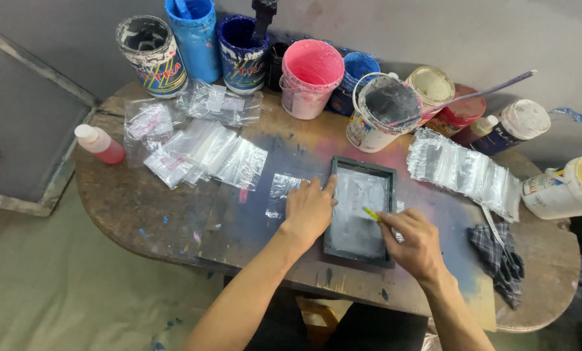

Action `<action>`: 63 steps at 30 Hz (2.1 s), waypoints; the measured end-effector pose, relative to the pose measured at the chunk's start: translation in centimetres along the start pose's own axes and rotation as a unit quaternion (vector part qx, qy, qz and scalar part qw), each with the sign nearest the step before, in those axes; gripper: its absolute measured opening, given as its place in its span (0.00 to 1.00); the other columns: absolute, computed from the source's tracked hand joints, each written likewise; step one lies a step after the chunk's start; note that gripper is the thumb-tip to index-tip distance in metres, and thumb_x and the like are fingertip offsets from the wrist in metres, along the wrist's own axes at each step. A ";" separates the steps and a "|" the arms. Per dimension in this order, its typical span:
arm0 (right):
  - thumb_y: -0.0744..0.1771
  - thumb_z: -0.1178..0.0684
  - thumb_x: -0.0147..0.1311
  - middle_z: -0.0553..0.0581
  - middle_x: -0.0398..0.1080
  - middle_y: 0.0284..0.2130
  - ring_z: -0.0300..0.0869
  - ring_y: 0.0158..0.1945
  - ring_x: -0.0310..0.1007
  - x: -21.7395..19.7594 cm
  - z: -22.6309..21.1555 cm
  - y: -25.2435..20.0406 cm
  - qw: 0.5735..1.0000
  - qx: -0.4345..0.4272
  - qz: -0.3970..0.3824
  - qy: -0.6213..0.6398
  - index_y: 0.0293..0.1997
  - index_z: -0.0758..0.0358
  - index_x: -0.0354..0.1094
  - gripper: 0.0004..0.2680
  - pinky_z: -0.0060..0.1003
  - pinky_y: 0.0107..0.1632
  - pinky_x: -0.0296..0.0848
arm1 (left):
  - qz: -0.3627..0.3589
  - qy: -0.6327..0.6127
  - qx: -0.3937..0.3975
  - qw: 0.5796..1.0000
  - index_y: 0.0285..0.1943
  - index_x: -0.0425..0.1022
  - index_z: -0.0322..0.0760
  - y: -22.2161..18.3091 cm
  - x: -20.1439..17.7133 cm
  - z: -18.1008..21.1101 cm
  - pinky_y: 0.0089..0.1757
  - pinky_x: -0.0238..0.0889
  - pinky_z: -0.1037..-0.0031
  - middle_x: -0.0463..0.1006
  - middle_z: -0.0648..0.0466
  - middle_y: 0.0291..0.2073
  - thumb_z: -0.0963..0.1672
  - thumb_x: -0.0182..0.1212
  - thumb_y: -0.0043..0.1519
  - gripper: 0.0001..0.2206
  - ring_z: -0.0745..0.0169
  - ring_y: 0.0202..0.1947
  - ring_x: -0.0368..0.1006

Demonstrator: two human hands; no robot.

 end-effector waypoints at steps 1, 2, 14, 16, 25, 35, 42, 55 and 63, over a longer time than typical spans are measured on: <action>0.63 0.61 0.64 0.55 0.80 0.35 0.40 0.31 0.72 0.5 0.5 0.6 1.000 -0.001 -0.002 0.002 0.43 0.65 0.79 0.07 0.35 0.33 0.73 | -0.001 -0.001 -0.003 1.000 0.78 0.56 0.47 -0.1 0.0 -0.1 0.46 0.67 0.50 0.72 0.43 0.56 0.49 0.49 0.70 0.26 0.38 0.53 0.69; 0.64 0.62 0.64 0.55 0.79 0.34 0.42 0.31 0.70 0.7 0.7 1.1 1.000 -0.010 0.017 -0.020 0.44 0.65 0.79 0.06 0.35 0.34 0.72 | 0.005 0.005 -0.002 1.000 0.78 0.56 0.47 -0.1 -0.1 0.0 0.46 0.67 0.50 0.72 0.42 0.56 0.50 0.50 0.70 0.26 0.38 0.53 0.69; 0.65 0.63 0.55 0.57 0.75 0.29 0.47 0.31 0.66 3.2 -0.5 -2.1 0.994 -0.010 -0.100 -0.034 0.46 0.68 0.75 0.07 0.40 0.36 0.70 | 0.000 0.014 -0.008 1.000 0.78 0.56 0.48 0.0 0.0 0.1 0.46 0.66 0.52 0.72 0.43 0.55 0.50 0.49 0.70 0.26 0.40 0.53 0.69; 0.65 0.62 0.57 0.56 0.76 0.30 0.46 0.32 0.68 3.4 -1.3 -2.7 0.991 0.007 -0.130 -0.039 0.47 0.68 0.75 0.08 0.40 0.38 0.72 | 0.005 0.018 -0.009 1.000 0.78 0.56 0.48 0.1 -0.3 0.0 0.46 0.66 0.52 0.73 0.43 0.54 0.50 0.48 0.70 0.25 0.40 0.52 0.69; 0.63 0.58 0.61 0.50 0.79 0.28 0.41 0.27 0.69 2.0 -2.5 -1.3 0.995 0.032 -0.076 0.048 0.42 0.62 0.77 0.06 0.35 0.30 0.72 | -0.008 0.011 -0.009 1.000 0.79 0.54 0.47 0.0 -0.1 0.1 0.47 0.65 0.51 0.73 0.42 0.55 0.49 0.48 0.71 0.26 0.39 0.53 0.69; 0.64 0.64 0.59 0.57 0.77 0.28 0.48 0.32 0.74 3.8 0.4 3.6 0.996 -0.008 0.059 -0.062 0.39 0.62 0.79 0.05 0.35 0.38 0.75 | 0.070 -0.037 0.012 0.997 0.72 0.68 0.43 -0.9 -1.9 0.2 0.38 0.67 0.56 0.78 0.43 0.40 0.49 0.53 0.68 0.23 0.45 0.41 0.75; 0.64 0.65 0.55 0.57 0.76 0.25 0.52 0.30 0.74 3.3 -3.0 0.8 0.999 -0.041 0.016 0.011 0.36 0.60 0.77 0.06 0.38 0.36 0.75 | 0.088 -0.034 0.008 0.995 0.72 0.68 0.42 -0.6 -1.4 0.2 0.37 0.67 0.56 0.77 0.44 0.40 0.49 0.54 0.67 0.24 0.46 0.41 0.75; 0.59 0.74 0.43 0.55 0.76 0.33 0.49 0.30 0.68 1.7 -5.5 -3.4 0.994 -0.071 -0.061 0.052 0.46 0.66 0.73 0.17 0.38 0.35 0.73 | -0.015 0.018 -0.020 1.000 0.80 0.53 0.50 0.1 -0.1 0.2 0.47 0.66 0.52 0.73 0.45 0.56 0.50 0.47 0.71 0.26 0.41 0.54 0.69; 0.64 0.61 0.63 0.53 0.79 0.33 0.42 0.34 0.73 0.8 -2.8 -1.2 0.999 0.013 0.047 -0.013 0.43 0.63 0.77 0.05 0.34 0.38 0.75 | -0.038 0.016 -0.027 0.999 0.81 0.51 0.49 -0.3 -0.6 0.3 0.47 0.66 0.52 0.72 0.44 0.57 0.50 0.45 0.72 0.26 0.40 0.55 0.68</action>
Point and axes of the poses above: each hand's wrist, its own y-axis towards the middle knuckle, its own x-axis out of the palm, z = x × y, the point moved 7 cm from there along y, towards the middle knuckle
